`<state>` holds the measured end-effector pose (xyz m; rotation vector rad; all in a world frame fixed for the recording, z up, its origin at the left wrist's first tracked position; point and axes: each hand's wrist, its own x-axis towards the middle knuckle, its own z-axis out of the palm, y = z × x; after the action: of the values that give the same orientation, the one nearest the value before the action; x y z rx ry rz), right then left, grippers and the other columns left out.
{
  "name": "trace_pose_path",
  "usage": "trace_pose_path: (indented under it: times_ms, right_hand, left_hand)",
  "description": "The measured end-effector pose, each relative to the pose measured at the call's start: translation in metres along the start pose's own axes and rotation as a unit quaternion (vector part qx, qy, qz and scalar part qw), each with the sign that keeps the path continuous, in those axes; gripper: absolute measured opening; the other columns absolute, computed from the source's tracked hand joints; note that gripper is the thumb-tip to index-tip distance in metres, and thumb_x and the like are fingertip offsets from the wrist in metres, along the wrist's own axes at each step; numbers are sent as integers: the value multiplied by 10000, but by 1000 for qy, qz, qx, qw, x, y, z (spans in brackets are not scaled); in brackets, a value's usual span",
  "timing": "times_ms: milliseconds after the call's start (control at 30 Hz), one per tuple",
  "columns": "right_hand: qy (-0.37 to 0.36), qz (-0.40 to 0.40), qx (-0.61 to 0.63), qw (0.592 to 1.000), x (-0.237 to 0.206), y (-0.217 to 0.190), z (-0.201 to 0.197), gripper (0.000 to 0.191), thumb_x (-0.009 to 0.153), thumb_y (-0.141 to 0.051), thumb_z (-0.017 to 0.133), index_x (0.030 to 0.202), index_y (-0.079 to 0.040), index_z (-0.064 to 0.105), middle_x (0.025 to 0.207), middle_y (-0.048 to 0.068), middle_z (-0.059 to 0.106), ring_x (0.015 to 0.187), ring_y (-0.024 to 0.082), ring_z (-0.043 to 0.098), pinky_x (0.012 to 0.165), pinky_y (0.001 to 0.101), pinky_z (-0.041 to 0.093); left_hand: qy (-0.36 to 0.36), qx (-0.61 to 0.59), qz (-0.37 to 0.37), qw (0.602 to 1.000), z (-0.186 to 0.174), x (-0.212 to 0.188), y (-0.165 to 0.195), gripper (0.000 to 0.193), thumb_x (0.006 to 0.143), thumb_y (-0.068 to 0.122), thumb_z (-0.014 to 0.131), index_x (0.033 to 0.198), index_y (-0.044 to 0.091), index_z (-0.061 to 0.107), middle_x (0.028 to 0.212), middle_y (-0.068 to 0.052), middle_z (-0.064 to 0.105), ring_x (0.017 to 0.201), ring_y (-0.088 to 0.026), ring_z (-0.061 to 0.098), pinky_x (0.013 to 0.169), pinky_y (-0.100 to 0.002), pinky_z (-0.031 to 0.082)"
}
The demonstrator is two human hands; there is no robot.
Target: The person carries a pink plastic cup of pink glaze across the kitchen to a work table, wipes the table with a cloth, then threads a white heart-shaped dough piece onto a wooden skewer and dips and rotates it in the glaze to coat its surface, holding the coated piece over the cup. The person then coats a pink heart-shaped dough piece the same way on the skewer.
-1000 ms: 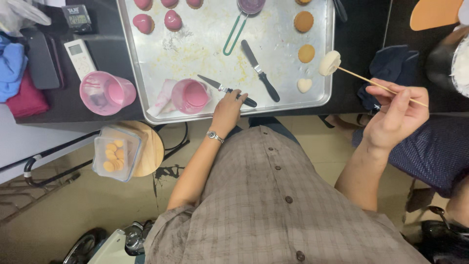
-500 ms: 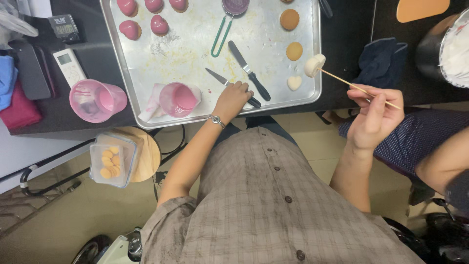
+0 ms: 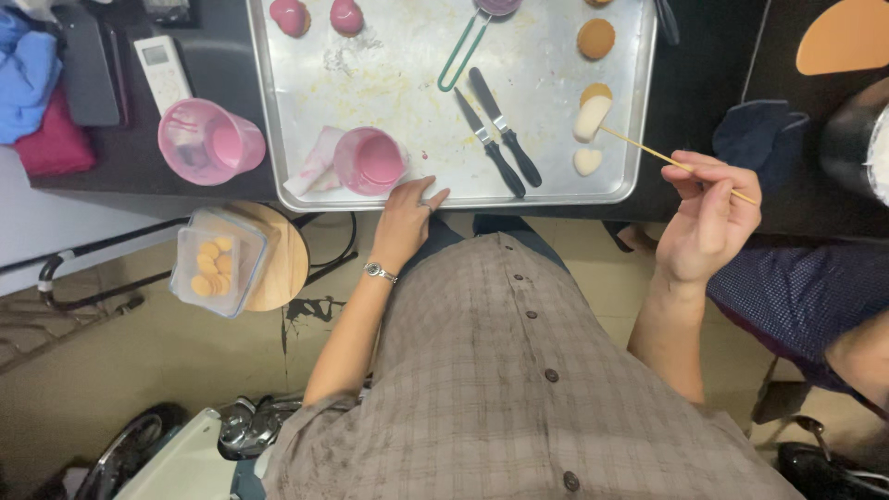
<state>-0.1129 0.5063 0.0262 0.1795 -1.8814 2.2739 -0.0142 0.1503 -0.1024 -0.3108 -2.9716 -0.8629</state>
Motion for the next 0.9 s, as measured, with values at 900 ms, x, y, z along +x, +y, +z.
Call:
trace_pose_path:
  times_ms: [900]
  right_hand:
    - [-66, 16, 4, 998, -14, 13, 86, 240, 1196, -221, 471, 1165, -1, 561, 1135, 253, 685, 962, 242, 696, 948, 341, 569]
  left_hand:
    - [52, 98, -231, 967, -68, -54, -131, 691, 827, -87, 556, 1496, 74, 487, 1491, -217, 497, 1247, -479, 541, 1011, -448, 475]
